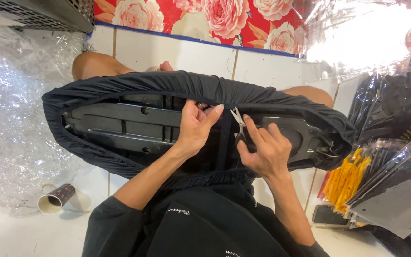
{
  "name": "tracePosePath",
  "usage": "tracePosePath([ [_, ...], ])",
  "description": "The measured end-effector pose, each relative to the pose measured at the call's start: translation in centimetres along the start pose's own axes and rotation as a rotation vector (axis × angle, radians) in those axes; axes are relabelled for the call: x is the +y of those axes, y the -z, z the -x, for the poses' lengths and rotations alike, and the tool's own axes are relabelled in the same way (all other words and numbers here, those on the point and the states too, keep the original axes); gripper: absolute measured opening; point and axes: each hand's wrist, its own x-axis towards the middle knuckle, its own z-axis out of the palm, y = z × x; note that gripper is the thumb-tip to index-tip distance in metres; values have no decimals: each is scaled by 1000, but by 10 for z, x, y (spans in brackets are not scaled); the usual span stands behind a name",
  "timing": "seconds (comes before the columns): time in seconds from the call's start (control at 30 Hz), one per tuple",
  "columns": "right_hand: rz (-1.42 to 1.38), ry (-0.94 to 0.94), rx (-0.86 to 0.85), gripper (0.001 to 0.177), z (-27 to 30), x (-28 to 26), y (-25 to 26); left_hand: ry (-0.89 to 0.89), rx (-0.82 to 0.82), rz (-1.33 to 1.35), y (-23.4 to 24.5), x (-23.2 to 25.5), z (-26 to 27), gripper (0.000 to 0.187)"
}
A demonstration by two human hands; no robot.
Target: The person puts a black elastic cover over a motorcycle seat, using scissors and a utility knife to trim excess material and secure a strap underneath.
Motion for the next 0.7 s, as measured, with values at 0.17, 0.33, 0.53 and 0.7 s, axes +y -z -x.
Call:
tracePosePath([
  [0.17, 100, 41, -5, 44, -2, 2, 0, 14, 9, 12, -2, 3, -1, 35],
  [0.33, 130, 62, 8, 43, -2, 2, -1, 6, 11, 8, -2, 3, -2, 36],
  [0.53, 164, 57, 14, 42, 2, 0, -4, 6, 17, 4, -1, 2, -2, 35],
  [0.7, 198, 38, 7, 41, 5, -1, -7, 42, 27, 14, -3, 4, -3, 33],
])
